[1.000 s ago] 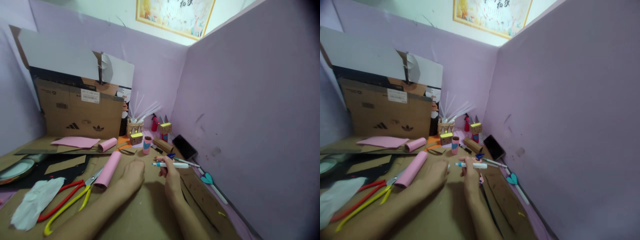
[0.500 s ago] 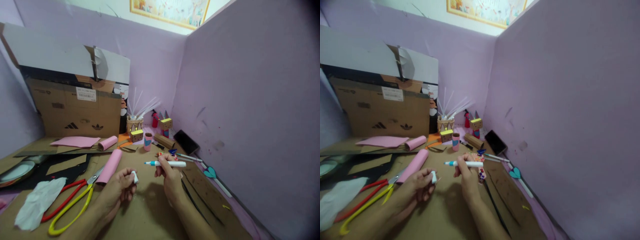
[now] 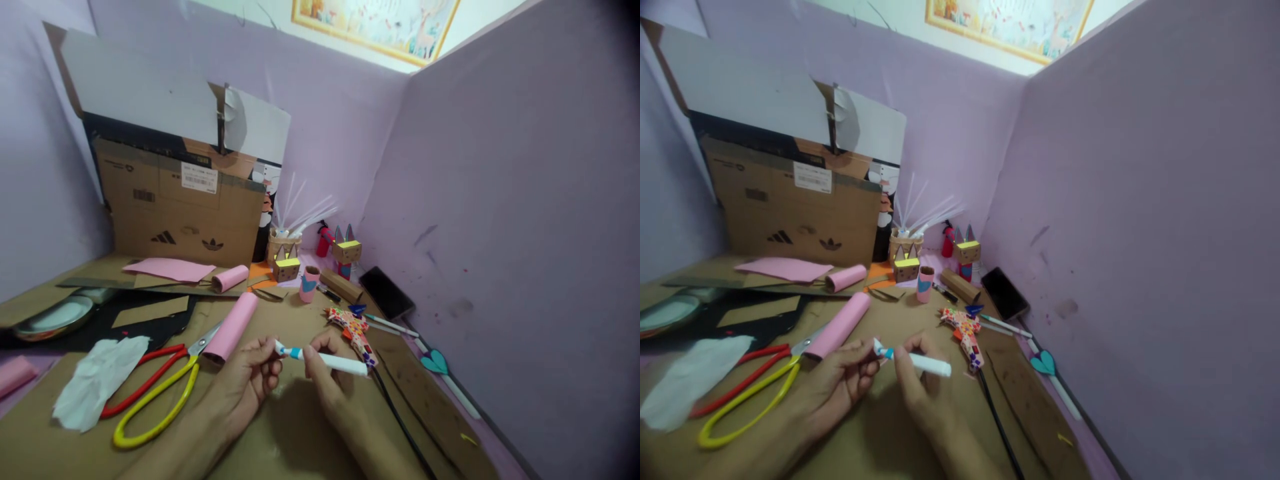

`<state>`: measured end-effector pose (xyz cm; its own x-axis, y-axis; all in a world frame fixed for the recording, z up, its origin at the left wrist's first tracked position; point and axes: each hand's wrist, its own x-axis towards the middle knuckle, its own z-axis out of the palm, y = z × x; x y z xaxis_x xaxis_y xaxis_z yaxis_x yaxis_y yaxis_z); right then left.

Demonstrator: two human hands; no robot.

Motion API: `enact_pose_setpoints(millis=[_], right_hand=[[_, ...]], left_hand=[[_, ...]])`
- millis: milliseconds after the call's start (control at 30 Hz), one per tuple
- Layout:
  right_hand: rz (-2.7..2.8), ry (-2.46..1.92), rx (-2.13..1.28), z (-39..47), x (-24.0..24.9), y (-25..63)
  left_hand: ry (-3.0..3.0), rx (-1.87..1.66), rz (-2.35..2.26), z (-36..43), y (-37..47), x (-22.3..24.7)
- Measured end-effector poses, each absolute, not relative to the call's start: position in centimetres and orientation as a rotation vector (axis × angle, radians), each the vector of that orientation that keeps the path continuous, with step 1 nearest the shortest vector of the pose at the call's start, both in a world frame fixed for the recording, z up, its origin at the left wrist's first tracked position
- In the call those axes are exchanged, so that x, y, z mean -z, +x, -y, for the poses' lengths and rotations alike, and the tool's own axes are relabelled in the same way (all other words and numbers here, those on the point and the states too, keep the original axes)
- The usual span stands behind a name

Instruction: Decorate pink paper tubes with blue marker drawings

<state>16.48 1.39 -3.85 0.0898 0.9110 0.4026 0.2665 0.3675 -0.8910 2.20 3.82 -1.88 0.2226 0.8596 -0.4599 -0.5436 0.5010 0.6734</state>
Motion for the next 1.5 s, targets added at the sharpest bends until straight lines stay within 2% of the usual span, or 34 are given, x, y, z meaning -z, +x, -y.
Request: enact_pose_setpoints(millis=[167,500,1000,1133,1333,1500], right_hand=[[1.400,-1.103,-0.728,-1.7,4.3,16.2],[1.164,-1.093,-1.068,-2.5,3.7,16.2],[0.796,-0.816,-1.383,-2.5,5.1,15.2],[0.873,-0.825,-1.363,-2.7,4.5,15.7],[0.904,-0.881,-1.179,-3.2,4.0,16.9],[0.922,-0.913,-1.080,-3.5,4.0,17.0]], left_hand=[[0.483,-1.033,-0.888,-3.8,2.3,2.5],[0.769,-1.054,-0.912,-3.9,2.1,2.4],[0.928,-1.166,-1.032,-2.9,2.7,3.3],[0.943,-1.084,-0.935,-3.1,2.4,3.0],[0.842,-1.149,-1.011,-3.7,2.3,2.9],[1.143,-1.056,-1.185,-4.2,1.9,3.0]])
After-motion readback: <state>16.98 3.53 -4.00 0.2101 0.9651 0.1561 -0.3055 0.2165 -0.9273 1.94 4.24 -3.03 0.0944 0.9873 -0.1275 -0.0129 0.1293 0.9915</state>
